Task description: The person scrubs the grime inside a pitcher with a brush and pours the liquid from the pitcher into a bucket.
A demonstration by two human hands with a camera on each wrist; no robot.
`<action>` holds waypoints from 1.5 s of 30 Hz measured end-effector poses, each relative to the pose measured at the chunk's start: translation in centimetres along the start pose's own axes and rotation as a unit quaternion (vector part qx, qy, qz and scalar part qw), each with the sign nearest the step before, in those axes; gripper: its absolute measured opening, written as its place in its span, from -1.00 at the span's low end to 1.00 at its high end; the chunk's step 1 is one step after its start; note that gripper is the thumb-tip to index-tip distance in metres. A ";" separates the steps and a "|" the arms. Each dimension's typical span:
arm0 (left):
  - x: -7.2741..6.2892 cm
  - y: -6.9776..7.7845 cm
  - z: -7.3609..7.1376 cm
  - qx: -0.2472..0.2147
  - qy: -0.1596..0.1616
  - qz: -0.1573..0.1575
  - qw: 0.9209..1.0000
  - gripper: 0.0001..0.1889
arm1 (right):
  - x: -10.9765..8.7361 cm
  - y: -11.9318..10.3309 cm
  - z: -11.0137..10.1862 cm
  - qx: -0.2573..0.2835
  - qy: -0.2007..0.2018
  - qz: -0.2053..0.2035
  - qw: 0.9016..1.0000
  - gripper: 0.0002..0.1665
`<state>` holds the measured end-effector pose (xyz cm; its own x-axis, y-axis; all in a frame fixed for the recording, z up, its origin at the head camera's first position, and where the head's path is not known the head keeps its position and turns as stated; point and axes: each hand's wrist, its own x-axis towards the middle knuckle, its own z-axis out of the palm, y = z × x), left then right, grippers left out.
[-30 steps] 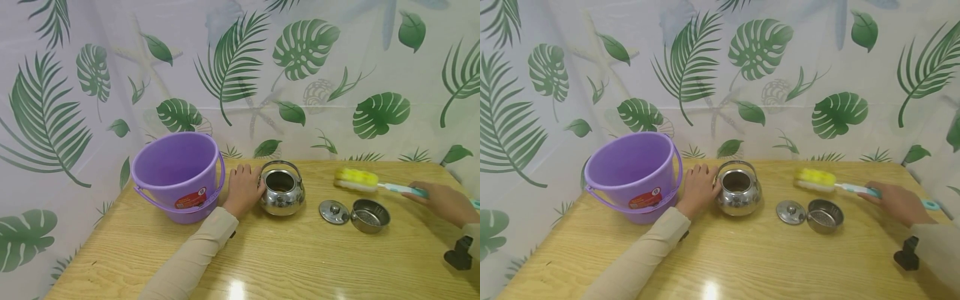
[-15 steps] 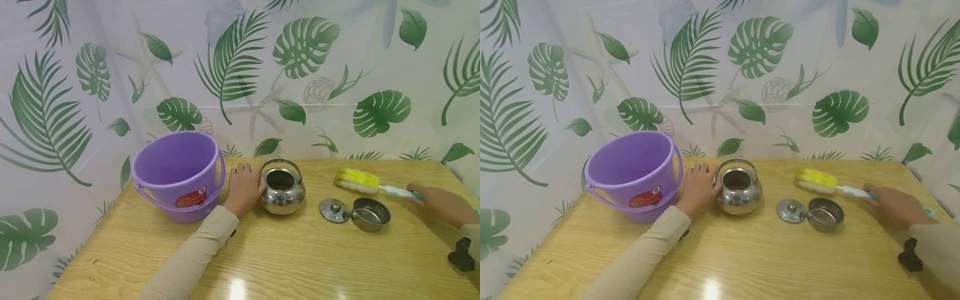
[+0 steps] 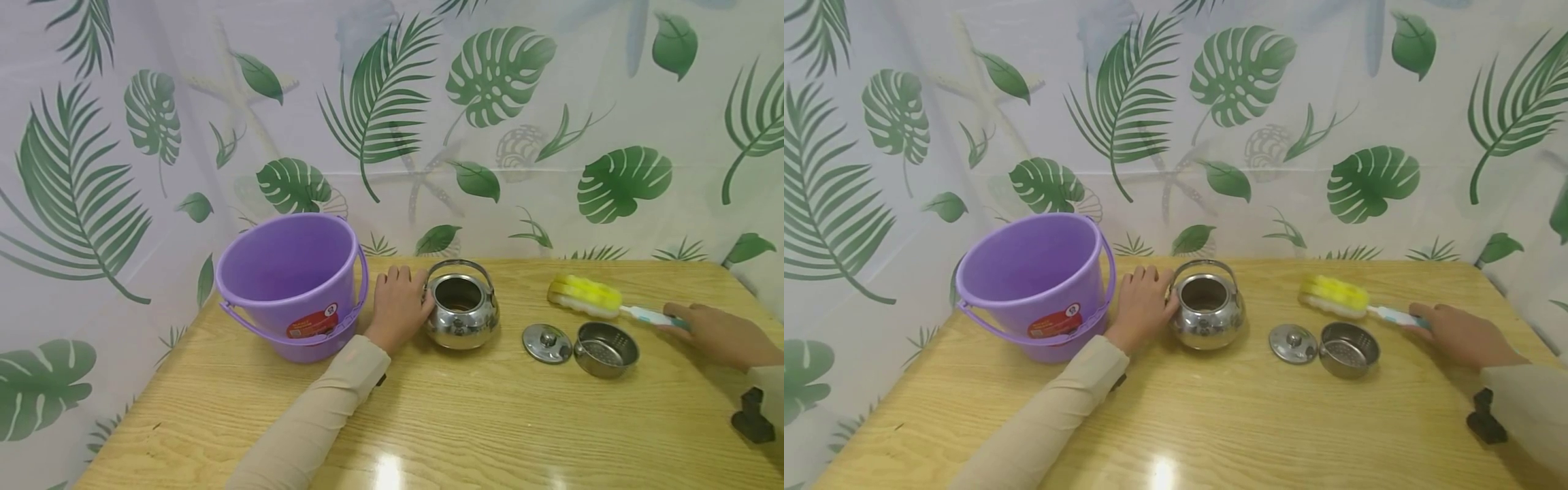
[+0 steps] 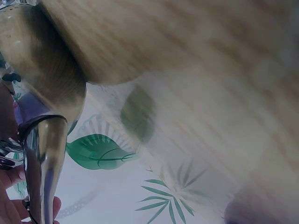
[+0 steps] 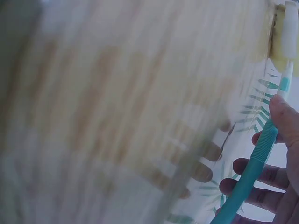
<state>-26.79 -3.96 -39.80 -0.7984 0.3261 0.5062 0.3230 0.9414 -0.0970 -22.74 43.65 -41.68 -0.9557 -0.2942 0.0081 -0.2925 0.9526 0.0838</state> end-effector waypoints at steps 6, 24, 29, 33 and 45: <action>0.0 0.0 0.0 0.001 -0.001 0.000 1.000 -0.77 | 0.0 0.0 0.1 -0.009 -0.009 0.008 1.000 -0.50; 0.0 0.0 -0.1 -0.001 -0.001 0.000 1.000 -0.76 | 0.2 -0.2 0.3 -0.007 0.004 0.011 1.000 -0.50; -0.1 0.0 0.0 0.000 0.006 0.003 1.000 -0.78 | 0.2 -0.3 0.3 -0.005 -0.003 0.020 1.000 -0.42; -0.1 -0.1 0.1 0.001 0.013 0.006 1.000 -0.78 | 0.2 -0.2 0.4 -0.001 0.003 0.020 1.000 -0.33; -0.1 0.0 0.1 -0.002 0.009 0.005 1.000 -0.78 | 0.2 0.1 -1.2 0.021 0.019 0.025 0.999 -0.04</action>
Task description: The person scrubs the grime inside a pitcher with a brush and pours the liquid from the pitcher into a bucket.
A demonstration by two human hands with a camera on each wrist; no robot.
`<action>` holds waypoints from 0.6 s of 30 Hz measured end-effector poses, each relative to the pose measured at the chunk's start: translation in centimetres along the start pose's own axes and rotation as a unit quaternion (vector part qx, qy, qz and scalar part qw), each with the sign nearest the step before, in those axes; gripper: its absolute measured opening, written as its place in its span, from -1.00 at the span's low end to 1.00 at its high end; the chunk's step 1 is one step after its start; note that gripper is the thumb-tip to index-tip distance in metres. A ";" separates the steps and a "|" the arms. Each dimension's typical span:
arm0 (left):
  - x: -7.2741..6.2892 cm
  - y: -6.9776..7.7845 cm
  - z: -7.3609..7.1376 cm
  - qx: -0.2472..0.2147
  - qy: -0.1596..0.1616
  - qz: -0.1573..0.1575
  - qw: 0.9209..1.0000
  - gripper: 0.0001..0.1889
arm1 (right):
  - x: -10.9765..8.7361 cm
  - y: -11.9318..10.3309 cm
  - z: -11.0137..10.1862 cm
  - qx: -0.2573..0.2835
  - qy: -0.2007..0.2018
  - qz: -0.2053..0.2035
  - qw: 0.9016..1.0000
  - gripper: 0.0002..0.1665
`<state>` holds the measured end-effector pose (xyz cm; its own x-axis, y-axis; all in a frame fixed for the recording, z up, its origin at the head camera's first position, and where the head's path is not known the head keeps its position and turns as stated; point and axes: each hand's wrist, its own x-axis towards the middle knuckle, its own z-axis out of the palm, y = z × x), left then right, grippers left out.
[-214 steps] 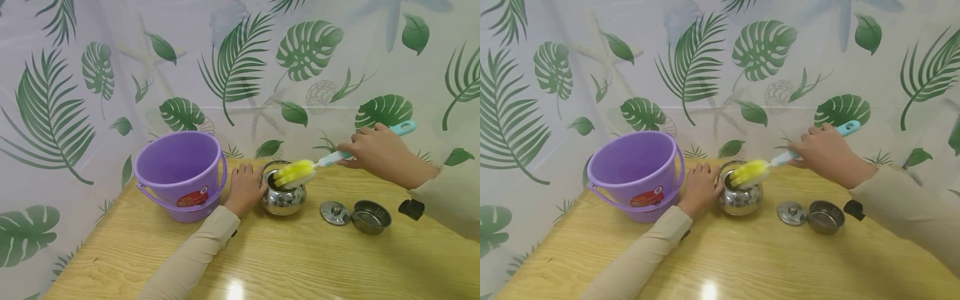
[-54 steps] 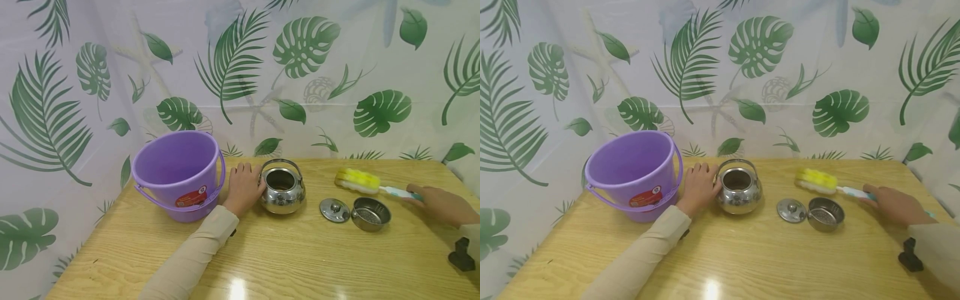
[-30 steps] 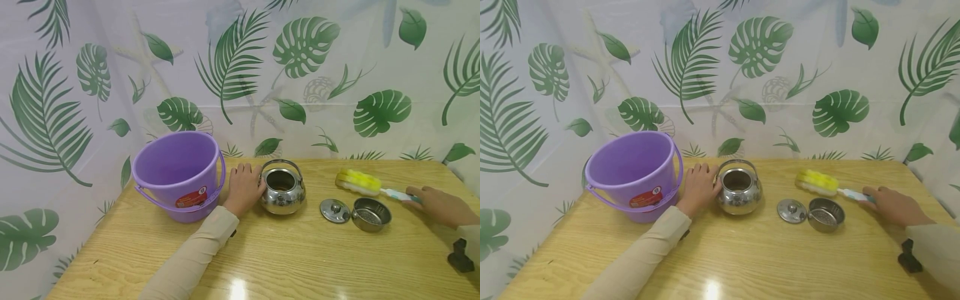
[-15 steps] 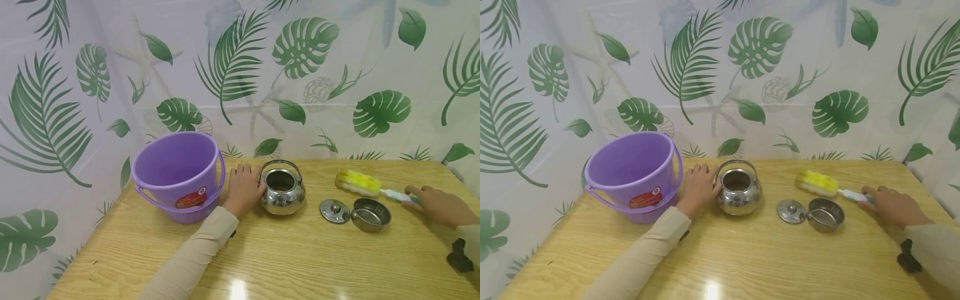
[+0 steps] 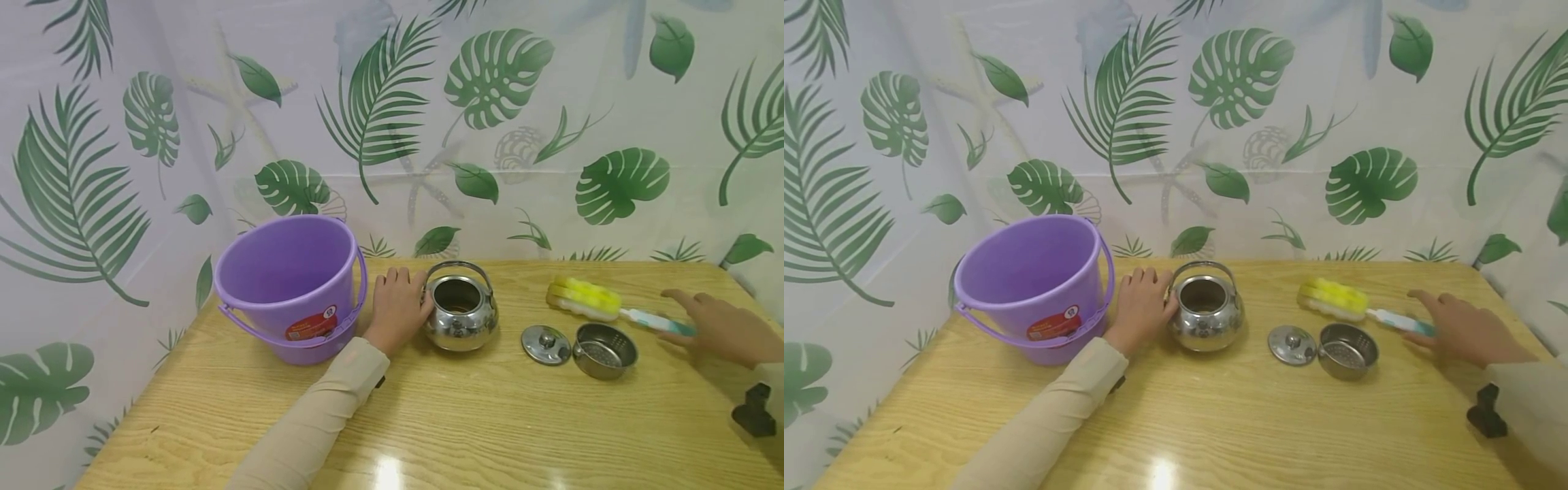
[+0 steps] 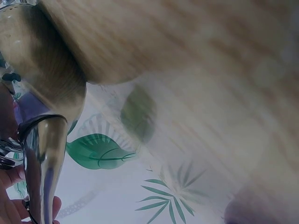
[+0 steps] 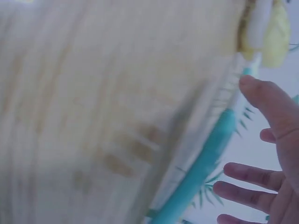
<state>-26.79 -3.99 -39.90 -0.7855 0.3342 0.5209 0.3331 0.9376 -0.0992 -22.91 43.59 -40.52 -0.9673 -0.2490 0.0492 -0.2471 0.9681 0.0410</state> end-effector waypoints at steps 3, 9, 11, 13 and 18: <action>0.0 0.0 0.0 0.000 0.001 0.000 1.000 -0.78 | 0.0 0.0 -0.8 0.000 -0.008 0.002 1.000 0.02; 0.0 0.0 0.0 0.000 -0.002 -0.001 1.000 -0.77 | 0.2 -0.7 -2.6 -0.010 0.019 -0.026 0.999 0.04; 0.0 0.1 0.0 -0.001 -0.003 -0.001 1.000 -0.77 | 0.4 -1.3 -3.3 -0.011 0.039 -0.034 0.999 0.04; 0.0 0.1 -0.1 -0.002 -0.006 -0.002 1.000 -0.76 | 0.5 -2.0 -4.2 -0.010 0.053 -0.035 0.998 0.03; 0.1 0.1 -0.2 0.000 -0.016 -0.004 1.000 -0.75 | 1.1 -4.5 -6.5 -0.009 0.043 -0.018 0.999 0.09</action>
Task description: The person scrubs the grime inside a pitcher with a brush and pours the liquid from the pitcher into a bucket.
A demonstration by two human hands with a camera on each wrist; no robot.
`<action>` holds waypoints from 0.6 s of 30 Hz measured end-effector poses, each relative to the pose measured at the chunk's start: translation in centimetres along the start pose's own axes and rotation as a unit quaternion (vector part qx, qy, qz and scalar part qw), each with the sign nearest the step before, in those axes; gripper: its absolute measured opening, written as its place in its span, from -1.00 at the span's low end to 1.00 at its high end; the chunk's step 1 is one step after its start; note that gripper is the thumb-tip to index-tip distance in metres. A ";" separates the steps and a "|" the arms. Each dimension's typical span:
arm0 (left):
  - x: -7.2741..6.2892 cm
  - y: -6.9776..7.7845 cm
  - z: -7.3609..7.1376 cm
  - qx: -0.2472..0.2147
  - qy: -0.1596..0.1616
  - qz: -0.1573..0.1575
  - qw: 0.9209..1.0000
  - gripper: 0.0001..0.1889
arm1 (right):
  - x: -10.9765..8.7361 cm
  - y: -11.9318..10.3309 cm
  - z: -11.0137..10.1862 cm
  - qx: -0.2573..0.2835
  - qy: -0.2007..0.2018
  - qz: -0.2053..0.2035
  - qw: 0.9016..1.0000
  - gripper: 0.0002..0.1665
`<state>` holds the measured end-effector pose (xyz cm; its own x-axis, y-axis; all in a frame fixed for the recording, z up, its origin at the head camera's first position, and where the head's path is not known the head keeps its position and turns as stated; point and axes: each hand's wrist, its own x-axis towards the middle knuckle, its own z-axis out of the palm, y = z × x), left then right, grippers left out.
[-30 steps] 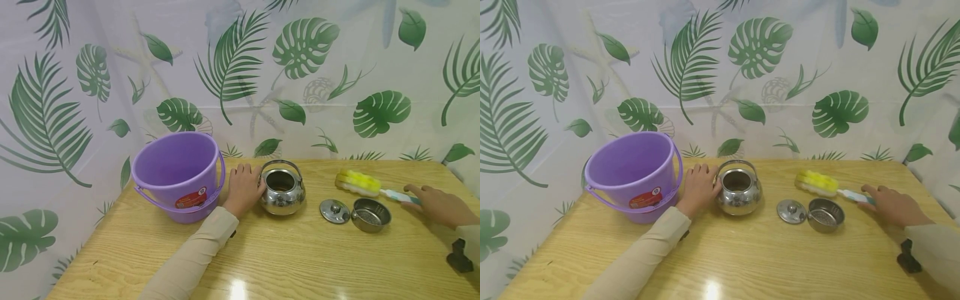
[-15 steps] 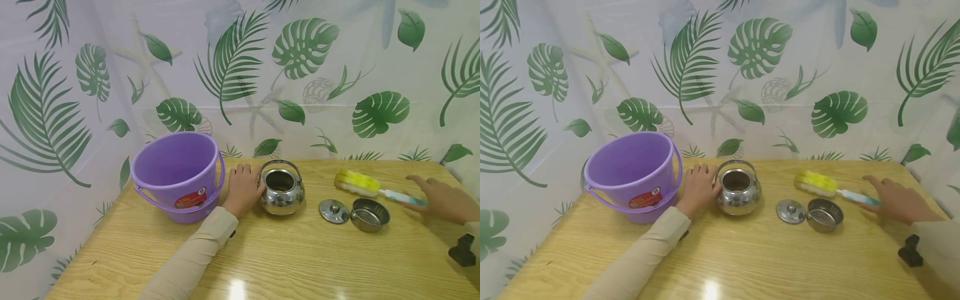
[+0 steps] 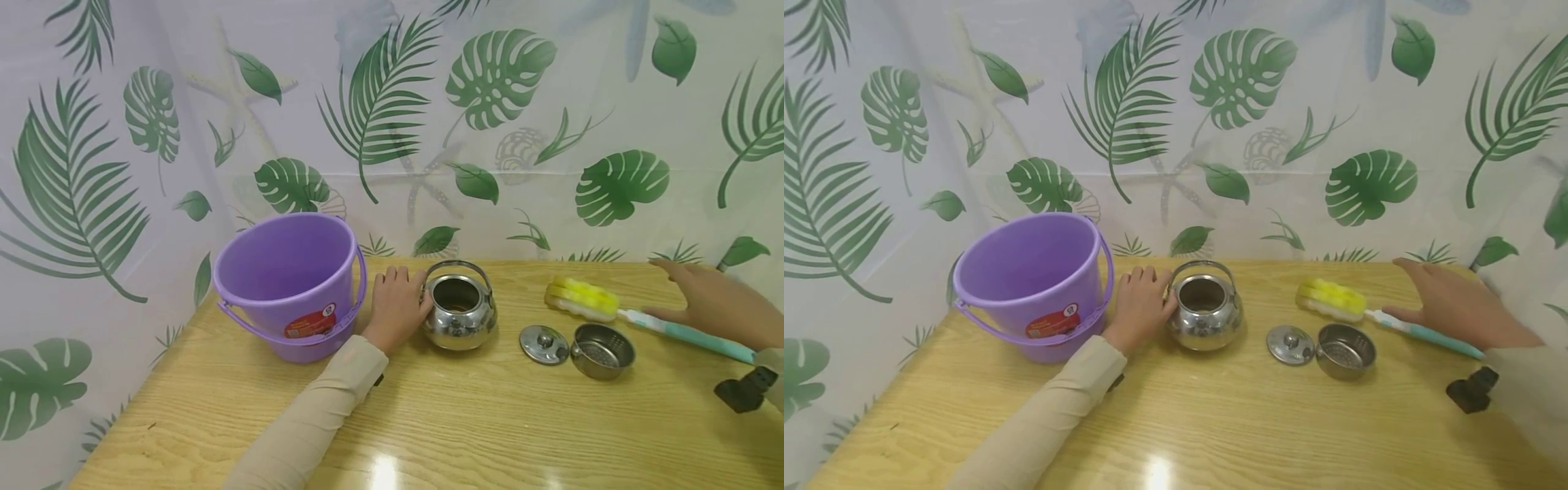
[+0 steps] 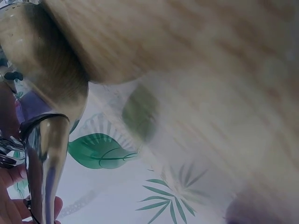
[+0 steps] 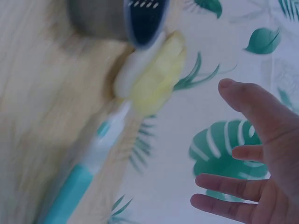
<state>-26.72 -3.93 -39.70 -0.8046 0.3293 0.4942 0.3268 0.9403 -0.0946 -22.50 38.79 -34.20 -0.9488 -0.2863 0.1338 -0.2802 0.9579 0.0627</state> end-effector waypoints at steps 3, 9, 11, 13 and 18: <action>0.0 0.0 -0.1 -0.001 -0.002 0.000 1.000 -0.75 | 0.6 -1.7 -1.0 -0.008 -0.006 -0.004 1.000 0.11; 0.1 0.1 0.0 -0.007 0.000 0.003 1.000 -0.77 | 1.8 -4.9 -2.2 0.002 0.002 -0.043 0.999 0.01; 0.2 0.1 0.0 -0.009 0.003 0.004 1.000 -0.77 | 2.1 -6.0 -2.4 0.015 0.000 -0.053 0.998 -0.02; 0.2 0.1 0.1 -0.008 0.003 0.006 1.000 -0.77 | 2.4 -7.0 -2.7 0.028 -0.002 -0.060 0.998 -0.04; 0.2 0.0 -0.1 -0.010 0.000 0.008 1.000 -0.75 | 3.3 -9.4 -2.9 0.065 -0.011 -0.069 0.995 -0.04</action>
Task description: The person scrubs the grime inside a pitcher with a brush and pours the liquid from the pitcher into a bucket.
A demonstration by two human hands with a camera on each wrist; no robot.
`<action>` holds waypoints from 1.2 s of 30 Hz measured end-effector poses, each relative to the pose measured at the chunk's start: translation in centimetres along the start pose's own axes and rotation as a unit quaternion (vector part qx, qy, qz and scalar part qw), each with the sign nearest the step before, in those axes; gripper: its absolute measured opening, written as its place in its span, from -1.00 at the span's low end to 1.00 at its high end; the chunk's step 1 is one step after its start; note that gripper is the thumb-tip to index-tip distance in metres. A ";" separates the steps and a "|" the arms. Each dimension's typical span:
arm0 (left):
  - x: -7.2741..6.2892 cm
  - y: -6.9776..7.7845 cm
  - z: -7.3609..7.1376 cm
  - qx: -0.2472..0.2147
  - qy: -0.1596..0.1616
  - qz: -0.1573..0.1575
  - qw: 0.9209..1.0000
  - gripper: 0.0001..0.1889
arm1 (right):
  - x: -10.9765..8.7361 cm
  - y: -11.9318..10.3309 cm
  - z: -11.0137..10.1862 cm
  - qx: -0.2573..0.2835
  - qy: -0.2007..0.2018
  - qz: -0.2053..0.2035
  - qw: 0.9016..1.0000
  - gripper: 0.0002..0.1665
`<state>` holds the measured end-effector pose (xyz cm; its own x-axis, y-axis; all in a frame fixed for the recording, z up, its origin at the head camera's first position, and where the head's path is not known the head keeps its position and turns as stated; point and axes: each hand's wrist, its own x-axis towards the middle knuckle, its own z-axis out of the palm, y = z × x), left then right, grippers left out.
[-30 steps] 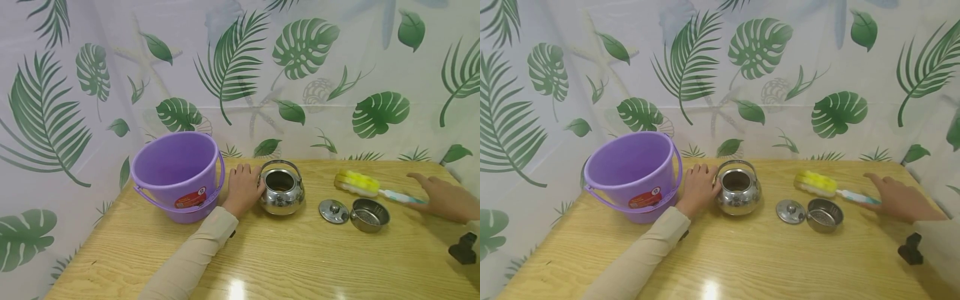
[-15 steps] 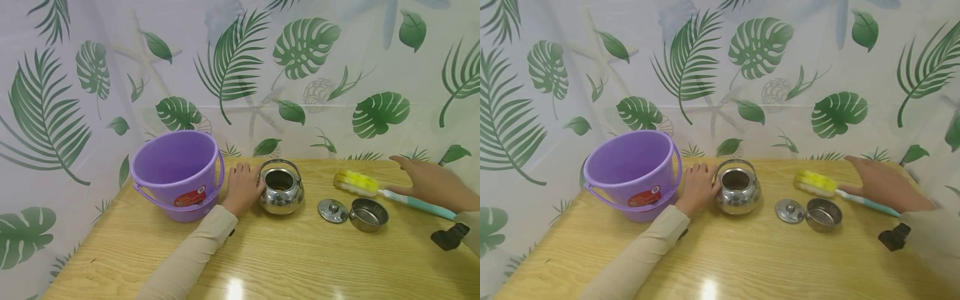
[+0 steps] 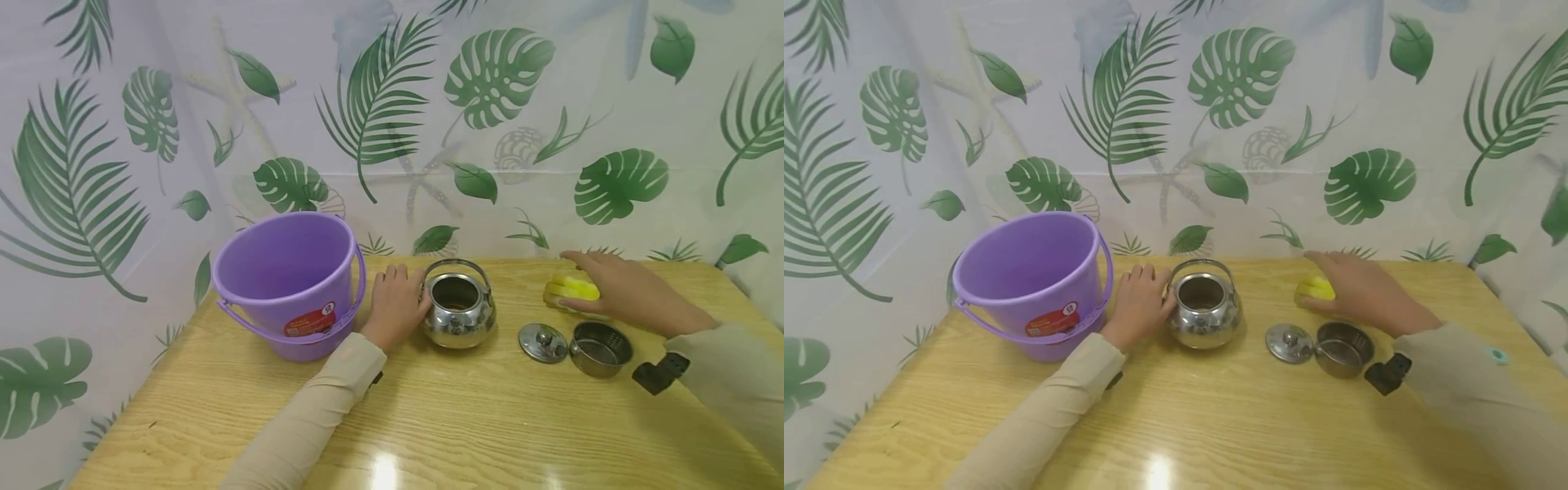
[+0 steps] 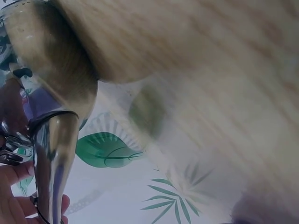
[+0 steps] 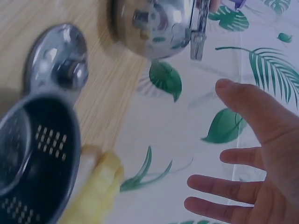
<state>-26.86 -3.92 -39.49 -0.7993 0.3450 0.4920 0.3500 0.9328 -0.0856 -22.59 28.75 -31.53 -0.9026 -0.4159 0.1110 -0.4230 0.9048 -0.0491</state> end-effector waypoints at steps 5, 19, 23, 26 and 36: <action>-0.1 0.0 -0.4 0.001 -0.027 -0.001 1.000 -0.70 | 1.1 -1.9 0.6 0.017 0.011 -0.026 0.999 -0.08; -1.5 -1.4 -1.3 -0.058 -0.105 0.003 0.993 -0.47 | 3.1 -5.0 3.8 0.065 0.004 -0.057 0.996 -0.13; -1.9 -1.5 -1.6 -0.069 -0.127 0.015 0.989 -0.38 | 3.4 -5.4 4.9 0.079 -0.009 -0.050 0.996 -0.09; -2.1 -1.5 -1.8 -0.070 -0.135 0.024 0.988 -0.31 | 3.5 -5.6 5.6 0.093 -0.017 -0.040 0.995 -0.05; -2.1 -1.8 -1.7 -0.068 -0.126 0.059 0.988 -0.22 | 3.8 -6.4 7.1 0.108 -0.024 -0.031 0.993 0.07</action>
<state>-25.01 -6.45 -38.91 -0.8397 0.4809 0.2524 0.4963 0.8681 -0.0028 -23.90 20.72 -37.79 -0.8746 -0.4791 0.0740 -0.4810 0.8385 -0.2559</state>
